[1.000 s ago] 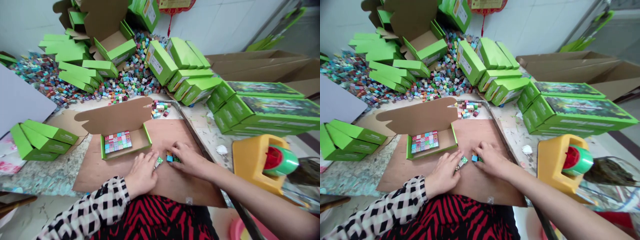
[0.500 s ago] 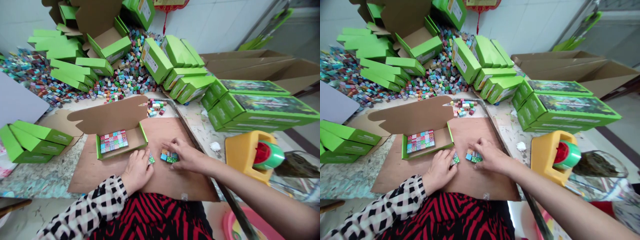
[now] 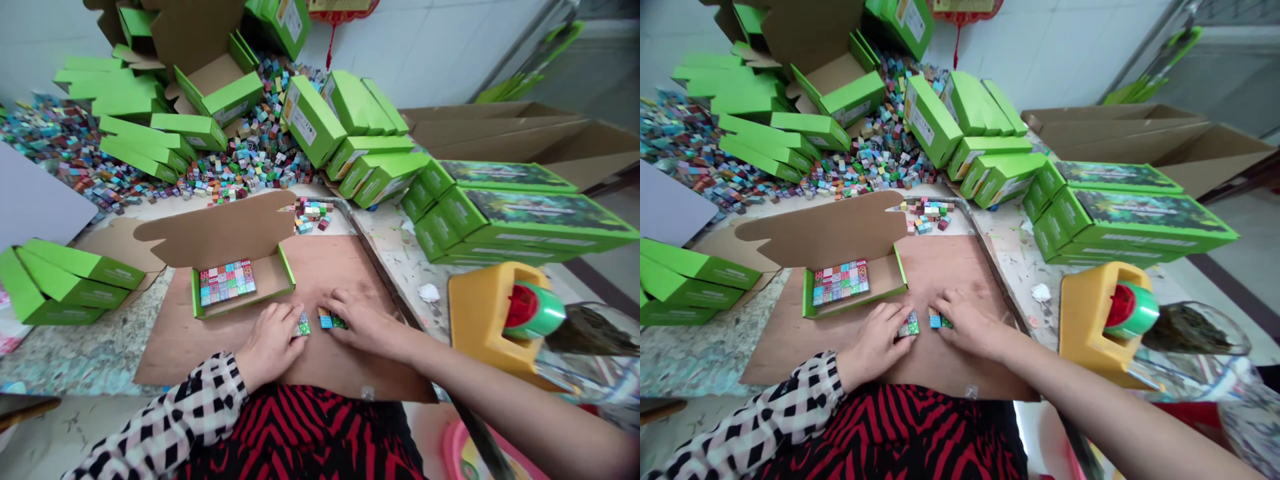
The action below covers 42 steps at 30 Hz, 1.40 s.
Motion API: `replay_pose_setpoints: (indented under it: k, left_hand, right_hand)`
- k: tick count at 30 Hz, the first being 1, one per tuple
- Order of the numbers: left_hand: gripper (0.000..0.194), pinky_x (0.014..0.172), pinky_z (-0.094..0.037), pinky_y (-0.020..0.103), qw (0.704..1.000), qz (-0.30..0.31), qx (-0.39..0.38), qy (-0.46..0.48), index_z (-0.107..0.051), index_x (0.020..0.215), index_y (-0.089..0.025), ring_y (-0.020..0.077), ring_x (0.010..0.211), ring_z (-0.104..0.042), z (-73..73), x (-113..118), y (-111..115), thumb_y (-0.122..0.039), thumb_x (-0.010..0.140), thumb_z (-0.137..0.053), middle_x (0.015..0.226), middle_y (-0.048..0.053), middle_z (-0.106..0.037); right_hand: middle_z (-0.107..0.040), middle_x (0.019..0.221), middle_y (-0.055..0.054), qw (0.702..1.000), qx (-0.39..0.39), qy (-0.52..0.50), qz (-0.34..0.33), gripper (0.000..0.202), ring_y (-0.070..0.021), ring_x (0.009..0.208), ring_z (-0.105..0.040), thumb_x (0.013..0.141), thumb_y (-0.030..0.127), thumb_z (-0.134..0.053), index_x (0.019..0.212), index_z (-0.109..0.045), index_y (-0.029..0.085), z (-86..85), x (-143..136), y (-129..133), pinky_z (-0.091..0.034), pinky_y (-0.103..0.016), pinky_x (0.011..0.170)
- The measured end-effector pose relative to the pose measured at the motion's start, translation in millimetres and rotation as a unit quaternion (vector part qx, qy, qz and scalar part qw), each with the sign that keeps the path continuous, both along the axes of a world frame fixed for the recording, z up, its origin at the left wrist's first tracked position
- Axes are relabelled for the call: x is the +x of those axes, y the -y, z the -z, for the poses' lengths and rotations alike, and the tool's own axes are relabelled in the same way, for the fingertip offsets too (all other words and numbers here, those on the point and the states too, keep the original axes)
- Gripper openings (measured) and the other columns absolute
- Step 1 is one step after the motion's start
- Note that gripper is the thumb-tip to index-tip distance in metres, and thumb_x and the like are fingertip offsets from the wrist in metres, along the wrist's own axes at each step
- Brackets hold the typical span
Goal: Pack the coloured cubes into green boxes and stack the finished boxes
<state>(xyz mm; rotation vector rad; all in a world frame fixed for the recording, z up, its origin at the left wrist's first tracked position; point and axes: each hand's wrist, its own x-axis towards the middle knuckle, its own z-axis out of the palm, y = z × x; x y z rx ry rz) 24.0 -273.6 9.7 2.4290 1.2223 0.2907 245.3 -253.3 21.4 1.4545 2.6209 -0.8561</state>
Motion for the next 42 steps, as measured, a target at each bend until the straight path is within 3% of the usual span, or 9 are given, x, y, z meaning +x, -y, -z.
replay_pose_setpoints:
  k: [5, 11, 13, 16, 18, 23, 27, 35, 42]
  left_hand:
    - [0.034, 0.084, -0.045, 0.043, 0.998, -0.034, 0.006, -0.061, -0.057, 0.114, -0.017, 0.0263, 0.095, -0.05, -4.3, 3.1, 1.4, -0.03, 0.083, -0.054, 0.101, 0.008, -0.056]
    - [0.065, 0.094, -0.044, 0.041, 0.986, -0.13, -0.098, 0.04, -0.039, 0.136, -0.016, 0.026, 0.107, -0.051, -5.0, -4.5, 2.1, -0.038, 0.078, -0.059, 0.118, 0.011, -0.048]
    - [0.067, 0.088, -0.048, 0.039, 0.974, -0.145, -0.15, 0.083, -0.036, 0.137, -0.02, 0.0222, 0.097, -0.055, -4.9, -11.1, 4.0, -0.033, 0.075, -0.06, 0.119, 0.01, -0.046]
    - [0.082, 0.074, -0.054, 0.036, 0.951, -0.15, -0.24, 0.123, -0.033, 0.138, -0.021, 0.0148, 0.076, -0.056, -2.9, -19.0, 8.5, -0.026, 0.064, -0.068, 0.117, 0.009, -0.043]
    - [0.09, 0.07, -0.055, 0.035, 0.945, -0.134, -0.264, 0.136, -0.031, 0.139, -0.021, 0.0145, 0.076, -0.055, -0.6, -20.9, 11.9, -0.021, 0.059, -0.071, 0.118, 0.009, -0.04]
    - [0.087, 0.074, -0.055, 0.036, 0.952, -0.091, -0.255, 0.143, -0.03, 0.139, -0.021, 0.0207, 0.095, -0.054, 5.5, -17.4, 16.9, -0.015, 0.061, -0.068, 0.125, 0.01, -0.037]
    - [0.09, 0.078, -0.054, 0.038, 0.951, -0.118, -0.25, 0.14, -0.028, 0.138, -0.02, 0.0233, 0.1, -0.053, 9.9, -15.8, 15.7, -0.015, 0.058, -0.071, 0.122, 0.01, -0.038]
    - [0.078, 0.08, -0.054, 0.04, 0.96, -0.102, -0.228, 0.126, -0.039, 0.127, -0.018, 0.0233, 0.098, -0.054, 3.2, -11.5, 12.1, -0.02, 0.058, -0.075, 0.115, 0.008, -0.041]
    - [0.094, 0.09, -0.05, 0.045, 0.963, -0.078, -0.237, 0.106, -0.024, 0.14, -0.021, 0.0289, 0.112, -0.05, -4.9, -14.3, 12.8, -0.02, 0.06, -0.072, 0.128, 0.013, -0.033]
  right_hand:
    - [-0.046, 0.117, -0.015, 0.999, 0.01, 0.039, 0.015, 0.061, -0.0278, 0.103, -0.049, 0.077, 0.028, -0.057, 0.136, -0.044, 0.017, -3.3, -5.6, 3.9, -0.039, -0.041, 0.09]
    - [-0.045, 0.118, -0.012, 0.997, -0.033, 0.06, -0.031, 0.073, -0.0275, 0.105, -0.049, 0.066, 0.011, -0.058, 0.137, -0.045, 0.024, -13.6, 1.6, 3.8, -0.038, -0.04, 0.09]
    - [-0.046, 0.114, -0.011, 0.997, -0.061, 0.047, -0.005, 0.07, -0.0259, 0.101, -0.051, 0.066, 0.009, -0.059, 0.134, -0.048, 0.023, -16.4, 2.2, 5.7, -0.04, -0.037, 0.088]
    - [-0.045, 0.113, -0.012, 0.99, -0.113, 0.045, 0.071, 0.072, -0.0268, 0.097, -0.053, 0.061, 0.023, -0.074, 0.129, -0.051, 0.018, -18.5, -5.8, 13.4, -0.042, -0.038, 0.087]
    - [-0.044, 0.112, -0.012, 0.982, -0.137, 0.038, 0.126, 0.075, -0.0255, 0.095, -0.054, 0.059, 0.031, -0.079, 0.126, -0.051, 0.015, -17.2, -15.0, 20.7, -0.043, -0.037, 0.086]
    - [-0.046, 0.102, -0.008, 0.971, -0.129, -0.046, 0.196, 0.053, -0.0211, 0.089, -0.054, 0.067, 0.029, -0.074, 0.114, -0.053, 0.013, -1.7, -31.5, 36.1, -0.045, -0.033, 0.08]
    - [-0.043, 0.106, -0.007, 0.963, -0.127, -0.078, 0.226, 0.063, -0.0202, 0.089, -0.053, 0.064, 0.026, -0.075, 0.119, -0.048, 0.015, 4.9, -31.5, 40.9, -0.047, -0.033, 0.078]
    - [-0.043, 0.101, -0.007, 0.978, -0.089, -0.095, 0.162, 0.031, -0.0193, 0.089, -0.052, 0.072, 0.015, -0.064, 0.101, -0.053, 0.016, -2.9, -31.3, 41.0, -0.046, -0.035, 0.085]
    - [-0.035, 0.12, -0.011, 0.982, -0.096, -0.072, 0.145, 0.053, -0.0208, 0.1, -0.051, 0.068, 0.015, -0.066, 0.117, -0.045, 0.017, -4.7, -29.4, 39.8, -0.044, -0.037, 0.092]
